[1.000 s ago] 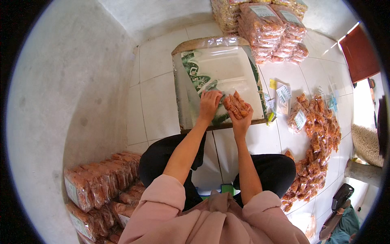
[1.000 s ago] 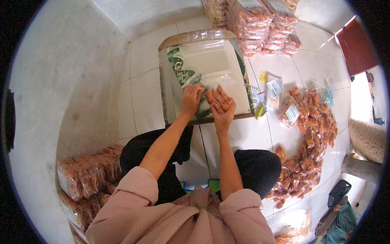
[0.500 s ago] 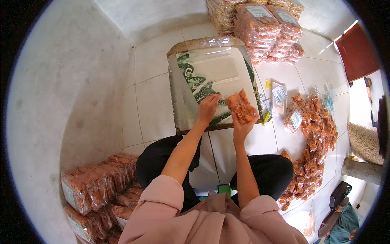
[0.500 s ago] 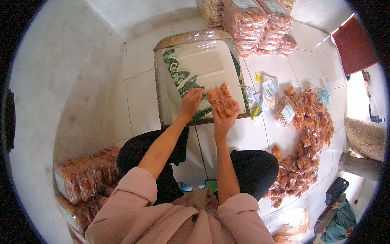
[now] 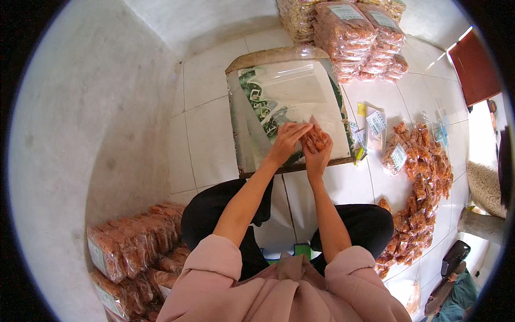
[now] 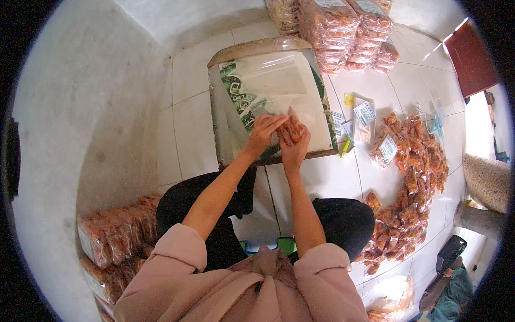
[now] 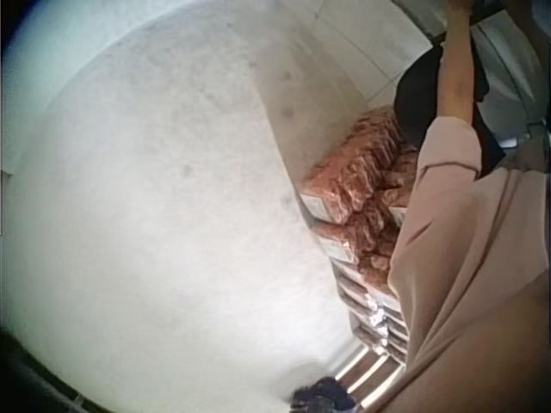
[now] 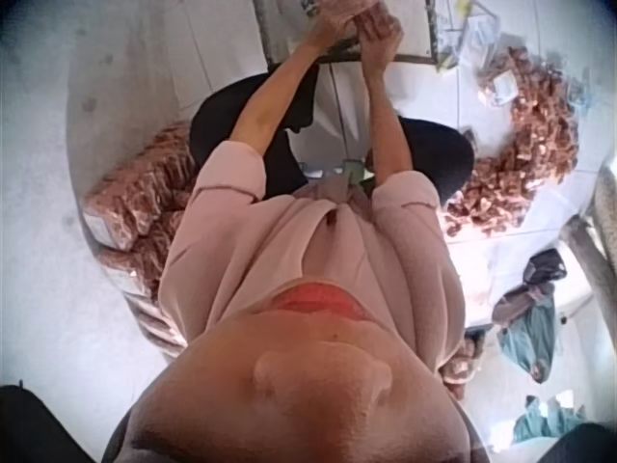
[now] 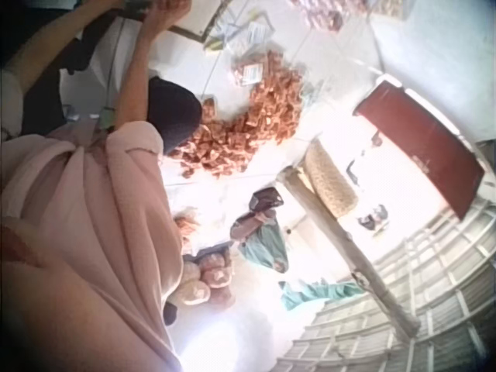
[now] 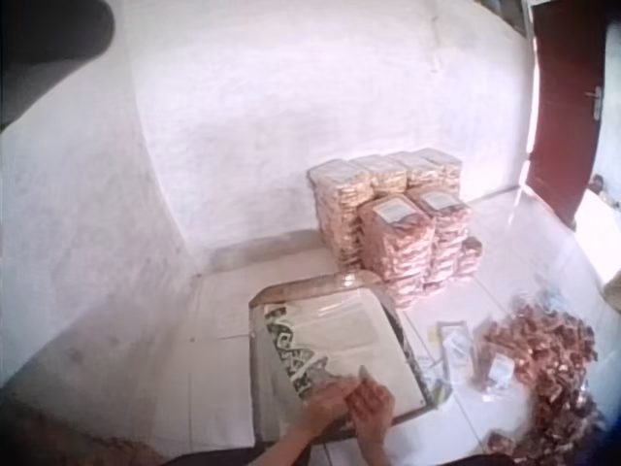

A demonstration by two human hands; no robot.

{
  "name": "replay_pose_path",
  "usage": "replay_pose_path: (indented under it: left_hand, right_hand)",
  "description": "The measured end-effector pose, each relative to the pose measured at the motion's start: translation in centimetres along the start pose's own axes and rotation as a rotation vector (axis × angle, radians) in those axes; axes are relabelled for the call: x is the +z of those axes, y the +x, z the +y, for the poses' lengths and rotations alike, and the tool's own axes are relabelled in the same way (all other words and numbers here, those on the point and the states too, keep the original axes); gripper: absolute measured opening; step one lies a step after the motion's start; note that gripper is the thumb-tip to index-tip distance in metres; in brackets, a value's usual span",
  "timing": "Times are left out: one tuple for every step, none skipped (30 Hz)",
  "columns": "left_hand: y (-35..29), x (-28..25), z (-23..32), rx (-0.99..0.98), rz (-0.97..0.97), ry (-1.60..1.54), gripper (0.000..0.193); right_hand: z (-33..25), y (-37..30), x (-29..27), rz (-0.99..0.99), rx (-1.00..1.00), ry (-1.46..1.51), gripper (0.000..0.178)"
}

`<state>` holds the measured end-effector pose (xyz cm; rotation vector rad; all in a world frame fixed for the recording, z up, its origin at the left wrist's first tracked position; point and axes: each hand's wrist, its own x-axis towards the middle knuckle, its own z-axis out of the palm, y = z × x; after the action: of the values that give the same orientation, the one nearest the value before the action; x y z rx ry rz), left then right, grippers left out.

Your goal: The person picks up several small packets of snacks from a pile on the tiled floor and puts them into a larger plastic bag by hand, then flattens the bag on a wooden board to organize the contents.

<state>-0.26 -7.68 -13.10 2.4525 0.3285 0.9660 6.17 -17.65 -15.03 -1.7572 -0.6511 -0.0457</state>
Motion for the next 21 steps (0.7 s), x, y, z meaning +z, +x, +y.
replay_pose_path:
  left_hand:
    - [0.2,0.1,0.3,0.045,-0.013,-0.011,0.045]
    - [0.3,0.2,0.6,0.088,-0.028,-0.023,0.047]
    - [0.4,0.1,0.8,0.089,-0.031,-0.021,0.047]
    - [0.5,0.0,0.9,0.097,-0.064,-0.069,0.047]
    - [0.5,0.0,0.8,0.107,-0.097,-0.114,0.047]
    - [0.4,-0.2,0.7,0.109,-0.1,-0.109,0.047]
    - [0.3,-0.3,0.7,0.106,-0.084,-0.11,0.048]
    - [0.1,-0.4,0.4,0.103,-0.071,-0.108,0.049]
    - [0.0,-0.2,0.4,0.109,-0.072,-0.114,0.049]
    - [-0.2,0.1,0.5,0.079,-0.108,-0.113,0.052]
    - [-1.0,-0.1,0.1,0.039,-0.145,-0.094,0.055]
    - [-1.7,0.0,0.0,0.039,-0.148,-0.087,0.055]
    - [-2.3,0.5,0.1,-0.075,0.034,-0.066,0.056]
    - [-2.6,0.8,0.4,-0.192,0.221,-0.048,0.057]
    - [-2.6,1.2,0.4,-0.195,0.222,-0.048,0.057]
    - [-2.6,1.6,0.5,-0.293,0.244,-0.012,0.059]
    - [-2.7,1.9,0.6,-0.396,0.265,0.02,0.06]
    - [-2.7,2.1,0.5,-0.404,0.267,0.016,0.06]
    - [-2.6,2.4,0.3,-0.444,0.2,0.037,0.059]
    - [-2.5,2.6,0.0,-0.482,0.135,0.056,0.057]
    - [-2.5,2.7,-0.3,-0.488,0.138,0.053,0.057]
  right_hand:
    - [0.0,0.5,0.5,-0.011,0.07,0.115,0.053]
    - [0.3,0.8,0.9,-0.023,0.141,0.229,0.051]
    - [0.5,1.0,1.2,-0.022,0.143,0.231,0.051]
    - [0.8,1.2,1.5,-0.076,0.224,0.369,0.048]
    - [1.1,1.4,1.9,-0.129,0.301,0.51,0.046]
    - [1.5,1.8,2.3,-0.128,0.302,0.516,0.046]
    - [1.9,2.3,2.6,-0.119,0.272,0.419,0.047]
    - [2.4,2.8,3.0,-0.109,0.244,0.324,0.047]
    - [3.3,3.5,3.1,-0.101,0.242,0.321,0.047]
    - [4.3,4.4,3.1,-0.067,0.058,0.175,0.049]
    - [3.9,4.5,3.5,-0.06,-0.03,0.115,0.05]
    - [3.6,4.7,3.9,-0.044,-0.117,0.051,0.051]
    - [3.4,4.9,4.1,-0.112,-0.06,0.251,0.054]
    - [3.2,4.8,4.2,-0.186,-0.002,0.446,0.057]
    - [3.0,4.4,4.2,-0.189,-0.002,0.445,0.057]
    - [2.8,3.7,4.0,-0.102,-0.085,0.147,0.06]
    - [2.7,3.2,3.8,-0.018,-0.167,-0.156,0.064]
    - [2.7,3.2,3.4,-0.024,-0.167,-0.162,0.064]
    - [2.7,3.4,2.9,-0.13,-0.3,-0.257,0.068]
    - [2.8,3.5,2.6,-0.236,-0.434,-0.352,0.072]
    - [2.8,3.2,2.5,-0.242,-0.437,-0.356,0.072]
